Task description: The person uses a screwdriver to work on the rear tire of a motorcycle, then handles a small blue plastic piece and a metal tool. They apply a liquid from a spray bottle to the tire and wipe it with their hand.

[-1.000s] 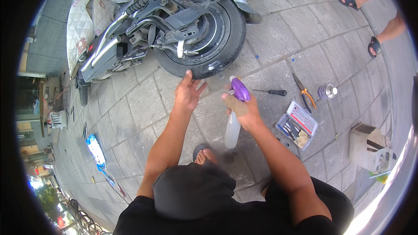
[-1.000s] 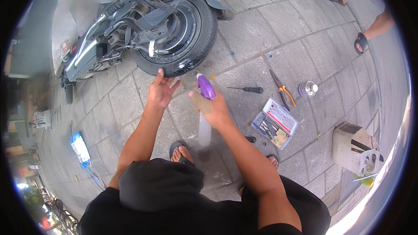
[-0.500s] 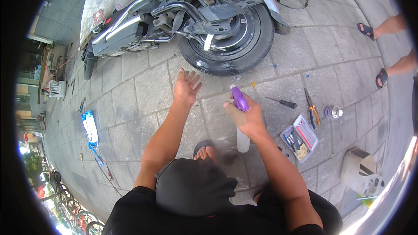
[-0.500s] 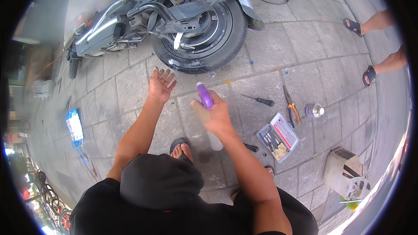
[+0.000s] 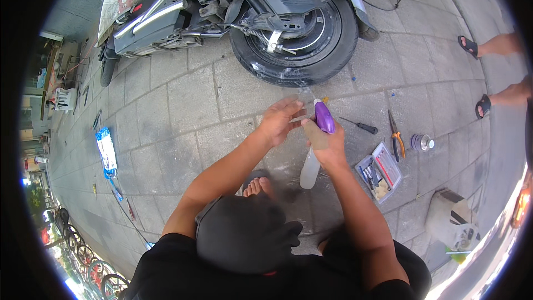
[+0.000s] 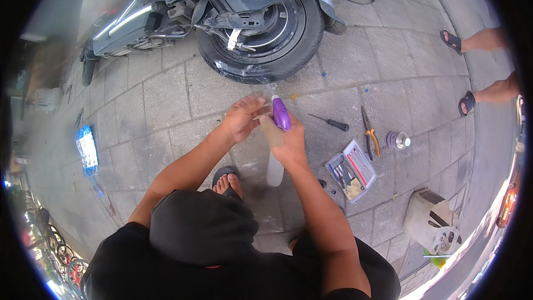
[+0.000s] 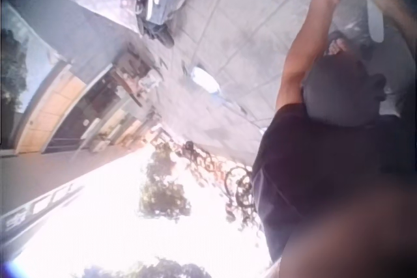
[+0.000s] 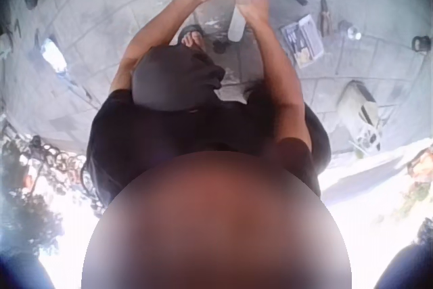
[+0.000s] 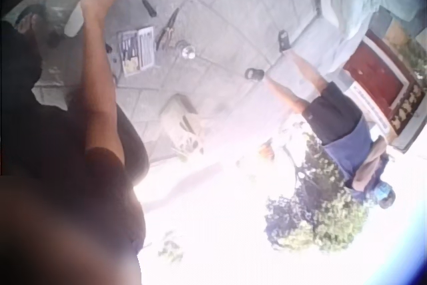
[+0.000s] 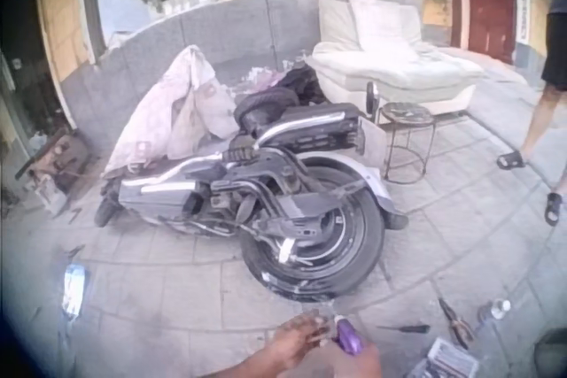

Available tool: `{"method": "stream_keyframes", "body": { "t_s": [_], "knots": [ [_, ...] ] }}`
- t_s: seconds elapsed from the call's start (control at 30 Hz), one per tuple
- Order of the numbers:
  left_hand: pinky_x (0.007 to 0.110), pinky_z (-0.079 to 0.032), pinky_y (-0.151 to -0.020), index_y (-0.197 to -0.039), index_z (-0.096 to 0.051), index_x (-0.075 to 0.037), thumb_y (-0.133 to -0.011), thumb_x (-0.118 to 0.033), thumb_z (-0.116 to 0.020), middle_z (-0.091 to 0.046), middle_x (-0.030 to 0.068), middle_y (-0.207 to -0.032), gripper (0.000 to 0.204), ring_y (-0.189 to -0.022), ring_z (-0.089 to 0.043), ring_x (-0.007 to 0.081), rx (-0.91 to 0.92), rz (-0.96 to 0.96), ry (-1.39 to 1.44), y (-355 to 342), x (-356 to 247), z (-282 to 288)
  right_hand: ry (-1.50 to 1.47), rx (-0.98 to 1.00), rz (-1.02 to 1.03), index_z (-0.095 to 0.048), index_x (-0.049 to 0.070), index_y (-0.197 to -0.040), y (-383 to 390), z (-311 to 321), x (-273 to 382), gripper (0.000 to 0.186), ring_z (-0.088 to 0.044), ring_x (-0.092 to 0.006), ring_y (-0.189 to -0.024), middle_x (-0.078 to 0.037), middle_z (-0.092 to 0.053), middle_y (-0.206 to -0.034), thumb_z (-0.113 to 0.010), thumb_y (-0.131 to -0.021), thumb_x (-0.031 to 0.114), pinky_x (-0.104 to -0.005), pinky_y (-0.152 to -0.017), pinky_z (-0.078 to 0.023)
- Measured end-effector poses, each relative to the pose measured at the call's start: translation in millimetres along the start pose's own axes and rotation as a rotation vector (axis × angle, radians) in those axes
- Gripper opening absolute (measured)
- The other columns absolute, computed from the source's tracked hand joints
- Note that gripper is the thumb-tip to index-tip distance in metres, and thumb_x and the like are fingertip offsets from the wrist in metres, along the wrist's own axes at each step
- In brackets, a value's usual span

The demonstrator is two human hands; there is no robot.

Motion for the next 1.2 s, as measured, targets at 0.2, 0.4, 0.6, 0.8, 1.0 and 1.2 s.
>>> {"method": "stream_keyframes", "body": {
  "t_s": [0.2,0.4,0.6,0.8,1.0,1.2],
  "knots": [
    [0.055,-0.048,-0.114,-0.159,-0.041,-0.002,-0.103,-0.026,-0.077,-0.053,0.0119,-0.155,0.071,-0.143,-0.051,0.0312,0.045,-0.038,0.042,-6,-20,-26,-0.1,-0.082,-0.04,-0.071,0.002,-0.104,-2,18,7,0.021,-0.062,-0.0122,-0.065,-0.003,-0.066,-0.084,-0.08,-0.093,0.018,-0.0306,-0.057,-0.05],
    [0.059,-0.04,-0.119,-0.159,-0.042,-0.007,-0.103,-0.035,-0.077,-0.052,0.0085,-0.159,0.072,-0.151,-0.045,0.0326,-0.01,-0.077,0.115,-16,-19,-13,-0.084,-0.082,0.044,-0.071,0.003,-0.101,-7,26,-1,0.018,-0.06,-0.0116,-0.062,-0.002,-0.064,-0.079,-0.078,-0.094,0.017,-0.0306,-0.057,-0.049],
    [0.058,-0.036,-0.118,-0.161,-0.042,-0.013,-0.105,-0.038,-0.073,-0.05,0.0058,-0.163,0.068,-0.151,-0.046,0.0305,-0.098,-0.179,0.142,-9,-31,19,-0.139,-0.059,-0.05,-0.071,0.004,-0.101,4,18,5,0.017,-0.059,-0.0113,-0.062,-0.002,-0.065,-0.083,-0.08,-0.093,0.017,-0.0299,-0.057,-0.049],
    [0.057,-0.038,-0.117,-0.163,-0.039,-0.014,-0.107,-0.048,-0.069,-0.051,0.0066,-0.161,0.072,-0.149,-0.046,0.0307,-0.16,-0.309,0.17,-9,-64,53,-0.197,-0.051,0.013,-0.07,0.005,-0.1,0,16,-3,0.018,-0.06,-0.01,-0.064,0.0,-0.065,-0.082,-0.08,-0.093,0.017,-0.0298,-0.059,-0.049],
    [0.059,-0.031,-0.126,-0.165,-0.03,-0.001,-0.102,-0.076,-0.055,-0.043,0.0155,-0.167,0.101,-0.156,-0.038,0.0342,-0.104,-0.148,0.248,1,-42,13,-0.12,0.096,-0.013,-0.074,0.002,-0.105,11,1,3,0.025,-0.062,-0.0089,-0.079,-0.002,-0.071,-0.086,-0.084,-0.092,0.021,-0.0318,-0.072,-0.054],
    [0.06,-0.034,-0.123,-0.166,-0.026,0.001,-0.1,-0.083,-0.046,-0.048,0.0166,-0.164,0.109,-0.151,-0.044,0.0346,-0.101,-0.12,0.3,2,-37,11,-0.017,-0.069,-0.025,-0.071,0.003,-0.098,6,14,-6,0.02,-0.06,-0.0103,-0.065,0.0,-0.064,-0.077,-0.08,-0.093,0.021,-0.031,-0.061,-0.05]
  ]
}}
Point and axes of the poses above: each hand's wrist, its own y-axis away from the middle knuckle, its own z-axis out of the back of the hand, x = y × z, the point moved 5 cm from there along -y, towards the middle knuckle
